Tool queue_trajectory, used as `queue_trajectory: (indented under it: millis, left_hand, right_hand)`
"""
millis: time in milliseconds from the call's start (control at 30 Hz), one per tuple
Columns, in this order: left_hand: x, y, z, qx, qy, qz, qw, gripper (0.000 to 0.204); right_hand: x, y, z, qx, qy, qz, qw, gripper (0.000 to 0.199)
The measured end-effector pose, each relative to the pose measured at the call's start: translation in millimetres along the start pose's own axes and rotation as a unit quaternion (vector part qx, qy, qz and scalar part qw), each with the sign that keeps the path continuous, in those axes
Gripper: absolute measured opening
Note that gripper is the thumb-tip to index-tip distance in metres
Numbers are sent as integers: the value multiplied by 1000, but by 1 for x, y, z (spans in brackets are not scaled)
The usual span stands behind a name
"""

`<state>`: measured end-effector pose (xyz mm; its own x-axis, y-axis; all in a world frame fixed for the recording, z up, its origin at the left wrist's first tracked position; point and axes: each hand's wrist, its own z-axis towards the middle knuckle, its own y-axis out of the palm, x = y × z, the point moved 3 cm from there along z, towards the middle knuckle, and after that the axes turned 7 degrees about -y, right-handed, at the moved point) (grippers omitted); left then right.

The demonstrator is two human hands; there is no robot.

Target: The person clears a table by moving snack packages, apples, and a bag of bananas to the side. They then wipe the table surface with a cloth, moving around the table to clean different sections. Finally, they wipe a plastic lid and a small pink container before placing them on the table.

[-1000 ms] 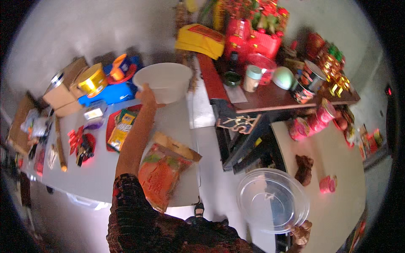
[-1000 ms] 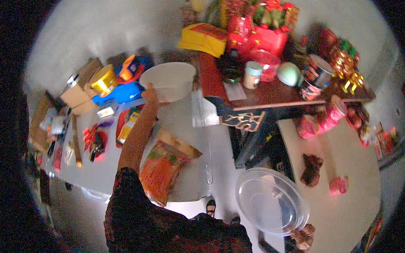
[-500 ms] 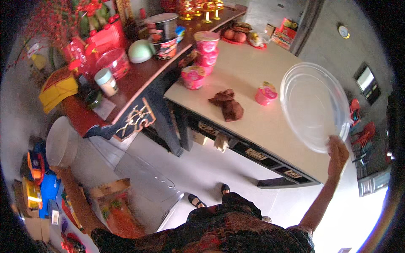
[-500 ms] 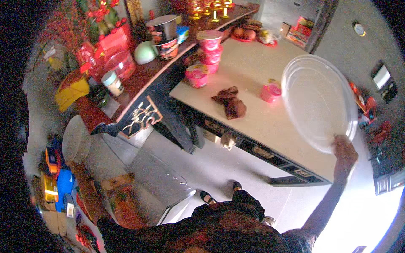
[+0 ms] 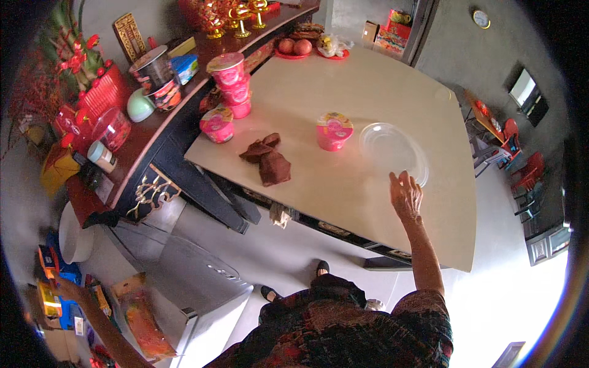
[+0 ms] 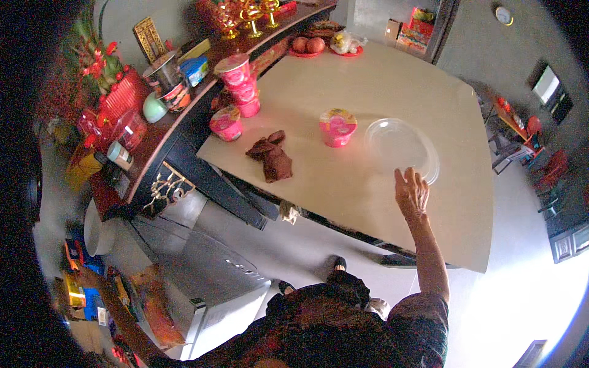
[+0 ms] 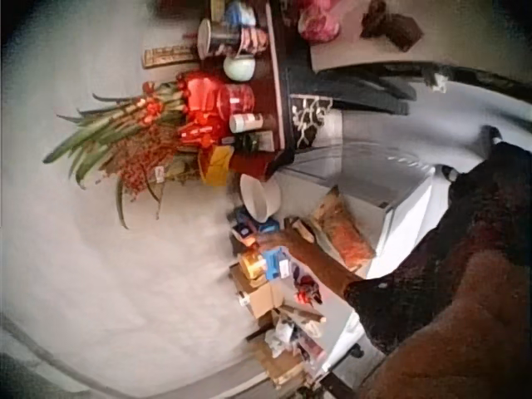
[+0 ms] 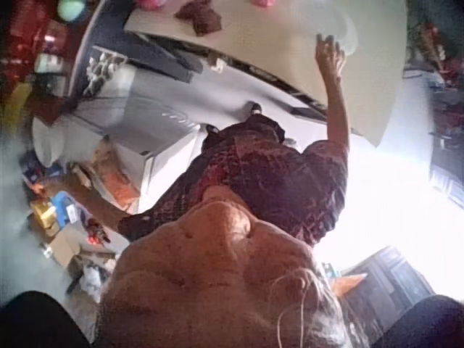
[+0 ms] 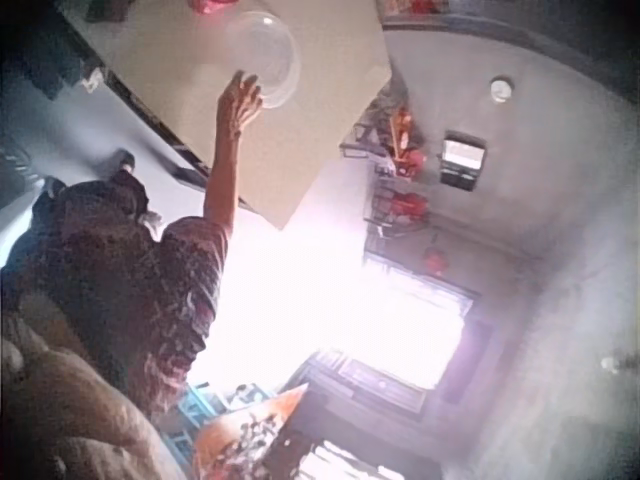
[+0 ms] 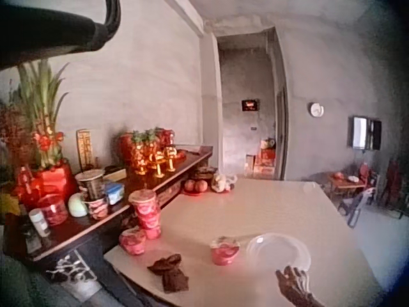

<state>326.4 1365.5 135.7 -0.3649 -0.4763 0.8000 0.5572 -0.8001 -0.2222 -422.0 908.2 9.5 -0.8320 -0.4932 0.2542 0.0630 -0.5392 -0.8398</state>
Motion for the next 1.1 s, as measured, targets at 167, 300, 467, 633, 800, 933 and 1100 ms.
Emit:
queue_trajectory:
  millis: [167,300,467,633,800,933,1100]
  left_hand:
    - [104,-27,-98,-15,157,-62,985,42]
    - [180,13,-212,-176,191,-165,951,37]
    - [265,67,-350,-427,214,-223,850,37]
    - [295,121,-455,-585,142,-244,760,41]
    - [296,167,-513,-711,112,-207,663,64]
    - [278,217,-580,-758,61,-287,583,101]
    - [309,219,-619,-766,-12,-371,524,125]
  right_hand:
    - [-32,-29,34,-11,-66,192,979,69]
    - [-109,-35,90,9,-243,294,924,74]
    - [-211,6,181,-11,-227,365,903,66]
    - [-249,49,178,-60,-260,377,887,42]
    - [-185,7,105,67,-296,410,860,32]
    - [-116,-6,62,23,-236,481,844,26]
    - [-46,-54,147,240,37,411,879,31]
